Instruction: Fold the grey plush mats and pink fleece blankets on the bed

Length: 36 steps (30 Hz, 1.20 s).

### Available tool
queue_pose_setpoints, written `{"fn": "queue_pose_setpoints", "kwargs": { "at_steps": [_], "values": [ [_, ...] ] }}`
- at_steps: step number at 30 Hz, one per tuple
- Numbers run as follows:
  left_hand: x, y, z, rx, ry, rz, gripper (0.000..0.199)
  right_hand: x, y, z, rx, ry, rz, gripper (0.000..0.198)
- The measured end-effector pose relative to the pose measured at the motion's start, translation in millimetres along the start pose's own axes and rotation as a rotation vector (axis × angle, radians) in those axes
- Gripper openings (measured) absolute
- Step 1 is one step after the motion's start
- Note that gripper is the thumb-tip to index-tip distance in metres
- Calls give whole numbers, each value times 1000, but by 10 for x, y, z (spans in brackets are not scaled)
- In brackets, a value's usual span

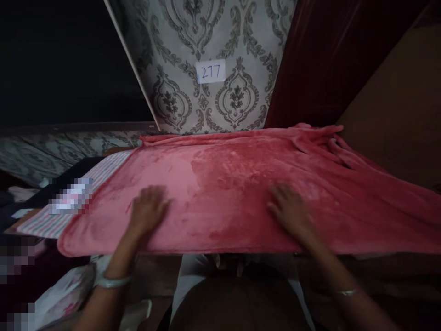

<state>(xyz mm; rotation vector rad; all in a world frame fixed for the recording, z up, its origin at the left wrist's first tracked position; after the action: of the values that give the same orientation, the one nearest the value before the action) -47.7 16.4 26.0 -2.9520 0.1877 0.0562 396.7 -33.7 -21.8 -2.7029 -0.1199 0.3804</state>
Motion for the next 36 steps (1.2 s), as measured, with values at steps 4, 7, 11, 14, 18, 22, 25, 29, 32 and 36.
{"fn": "queue_pose_setpoints", "kwargs": {
  "at_steps": [4,7,11,14,18,22,25,29,32,36],
  "values": [
    [1481,284,251,-173,175,515,63,-856,20,332,-210,-105,-221,59],
    [1663,439,330,-174,230,537,61,-828,173,298,-234,-117,-236,58],
    [1322,521,369,-140,218,429,59,-571,449,137,-209,-113,-212,55],
    [1266,627,254,-49,242,388,56,-554,570,18,-160,-137,-170,50],
    [1730,910,-3,102,394,593,51,-896,647,-123,-104,-313,-285,49],
    [2075,1050,-39,153,422,707,33,-1157,714,-174,-91,-418,-410,46],
    [2136,1023,16,131,390,720,26,-1171,729,-194,-63,-440,-418,45],
    [2121,1005,-29,145,367,755,25,-1167,736,-251,-5,-469,-438,34],
    [2102,1030,-63,134,369,789,33,-1168,725,-300,51,-493,-442,25],
    [2073,1094,-46,153,353,803,46,-1085,626,-281,56,-595,-315,18]
  ]
}}
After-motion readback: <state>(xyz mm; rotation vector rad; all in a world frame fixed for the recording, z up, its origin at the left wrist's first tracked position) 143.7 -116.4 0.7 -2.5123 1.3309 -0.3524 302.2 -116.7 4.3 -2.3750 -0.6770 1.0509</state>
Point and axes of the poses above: each hand's wrist, its own y-axis away from the middle knuckle, its own z-axis out of the palm, x = y × z, the point moved 10 cm from there along -y, towards the middle knuckle, and after that the axes turned 2 degrees about -y, right-handed, at the moved point
